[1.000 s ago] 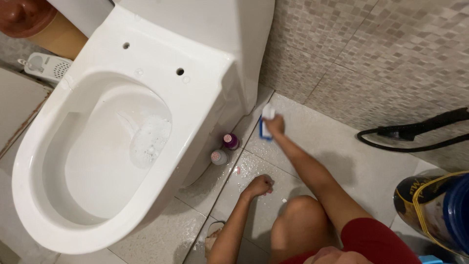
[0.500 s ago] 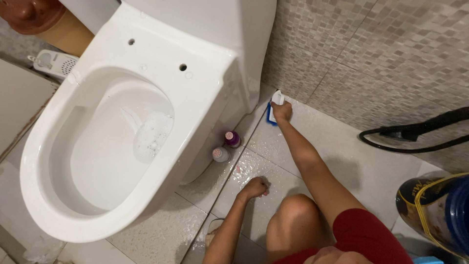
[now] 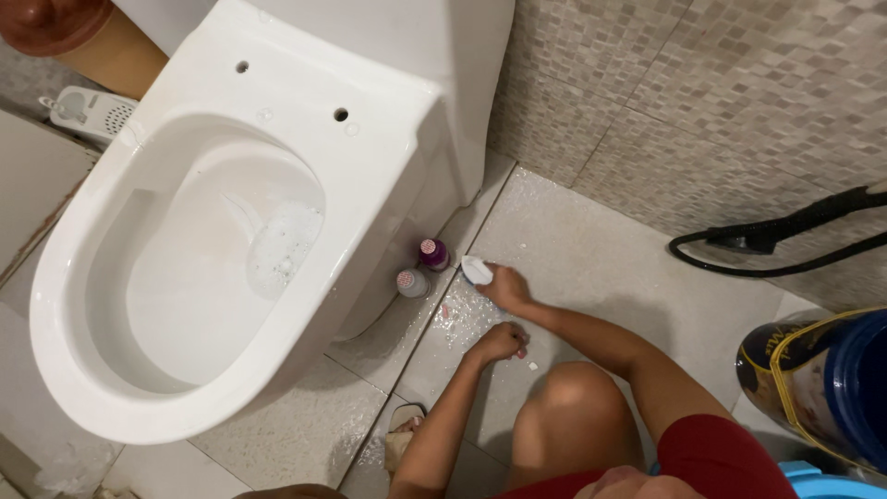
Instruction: The person cleans the tiled wall and floor next to a toilet using a blue scrub brush and a green scoop. They scrub the wall and floor, pour water from the scoop to rinse the area, and apply cleaning liquid from a purple bottle before scrubbing again.
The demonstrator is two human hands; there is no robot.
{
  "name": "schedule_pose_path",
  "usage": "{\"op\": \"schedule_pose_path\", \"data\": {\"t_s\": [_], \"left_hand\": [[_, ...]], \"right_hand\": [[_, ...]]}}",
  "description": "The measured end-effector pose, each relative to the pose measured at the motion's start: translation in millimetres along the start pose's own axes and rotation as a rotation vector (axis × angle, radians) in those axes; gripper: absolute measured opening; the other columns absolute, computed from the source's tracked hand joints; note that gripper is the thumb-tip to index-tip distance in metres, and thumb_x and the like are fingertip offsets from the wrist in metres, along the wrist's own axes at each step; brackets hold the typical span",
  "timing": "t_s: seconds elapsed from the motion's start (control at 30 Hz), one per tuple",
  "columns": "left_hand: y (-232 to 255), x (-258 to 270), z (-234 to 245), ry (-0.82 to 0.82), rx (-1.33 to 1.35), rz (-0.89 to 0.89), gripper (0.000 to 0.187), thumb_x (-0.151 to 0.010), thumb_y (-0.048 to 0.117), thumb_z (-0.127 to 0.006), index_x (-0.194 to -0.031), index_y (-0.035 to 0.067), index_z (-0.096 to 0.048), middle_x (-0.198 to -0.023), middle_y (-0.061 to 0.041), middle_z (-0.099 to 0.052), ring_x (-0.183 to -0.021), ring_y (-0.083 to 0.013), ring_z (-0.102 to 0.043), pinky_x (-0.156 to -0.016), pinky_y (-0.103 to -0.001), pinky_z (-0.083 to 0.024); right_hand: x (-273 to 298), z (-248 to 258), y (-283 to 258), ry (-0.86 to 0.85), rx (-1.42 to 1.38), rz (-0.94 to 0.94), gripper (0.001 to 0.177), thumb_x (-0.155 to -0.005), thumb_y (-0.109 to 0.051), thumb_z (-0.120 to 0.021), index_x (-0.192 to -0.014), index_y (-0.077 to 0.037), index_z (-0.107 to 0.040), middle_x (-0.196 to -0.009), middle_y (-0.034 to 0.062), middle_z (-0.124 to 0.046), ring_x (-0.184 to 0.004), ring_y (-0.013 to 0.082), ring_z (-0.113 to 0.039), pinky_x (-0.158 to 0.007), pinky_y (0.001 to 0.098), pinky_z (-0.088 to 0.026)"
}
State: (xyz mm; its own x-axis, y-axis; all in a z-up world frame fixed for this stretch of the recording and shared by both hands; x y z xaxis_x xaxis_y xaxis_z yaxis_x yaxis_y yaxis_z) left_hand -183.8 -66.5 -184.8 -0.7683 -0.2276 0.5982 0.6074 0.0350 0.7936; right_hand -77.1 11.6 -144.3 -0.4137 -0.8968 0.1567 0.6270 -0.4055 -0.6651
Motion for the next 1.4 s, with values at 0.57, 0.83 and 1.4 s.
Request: {"op": "schedule_pose_path", "data": {"t_s": [0.57,0.83,1.4], "left_hand": [[-8.0,17.3,17.0,0.109,0.022,0.064,0.022,-0.09,0.012,-0.06,-0.102,-0.002,-0.071,-0.083,-0.011,-0.074,-0.076,-0.0174,-0.071,-0.073,-0.031,-0.054],[-7.8,10.3,7.5,0.089,0.064,0.09,0.023,-0.094,0.021,-0.062,-0.102,0.001,-0.071,-0.083,-0.01,-0.075,-0.074,-0.0162,-0.066,-0.066,-0.032,-0.052],[-41.8,8.8,6.7,0.156,0.078,0.055,0.018,-0.093,0.013,-0.059,-0.102,0.001,-0.069,-0.087,-0.011,-0.074,-0.082,-0.018,-0.069,-0.078,-0.032,-0.053]], "right_hand": [[-176.0,113.8,60.3,0.133,0.702,0.034,0.063,-0.101,-0.01,-0.064,-0.16,0.0,-0.045,-0.086,0.0192,-0.076,-0.074,0.0324,-0.076,-0.064,0.0479,-0.059],[-143.1,110.3,59.9,0.013,0.184,-0.17,0.062,-0.074,-0.033,-0.083,-0.13,-0.01,-0.07,-0.112,0.0176,-0.075,-0.102,0.0312,-0.073,-0.089,0.0416,-0.057],[-175.0,88.0,57.4,-0.332,0.93,0.428,0.031,-0.09,-0.013,-0.062,-0.118,-0.021,-0.072,-0.118,0.0029,-0.074,-0.117,0.0234,-0.063,-0.101,0.0396,-0.048]]}}
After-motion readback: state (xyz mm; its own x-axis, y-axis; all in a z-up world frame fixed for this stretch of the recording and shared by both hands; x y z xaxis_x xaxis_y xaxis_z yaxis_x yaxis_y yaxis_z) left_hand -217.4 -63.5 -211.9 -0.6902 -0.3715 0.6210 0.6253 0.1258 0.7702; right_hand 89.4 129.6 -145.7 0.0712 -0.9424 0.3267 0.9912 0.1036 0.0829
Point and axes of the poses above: each hand's wrist, its own x-axis away from the middle knuckle, its own z-axis out of the back of the hand, y = z × x, the point moved 8 cm from there along -x, towards the middle knuckle
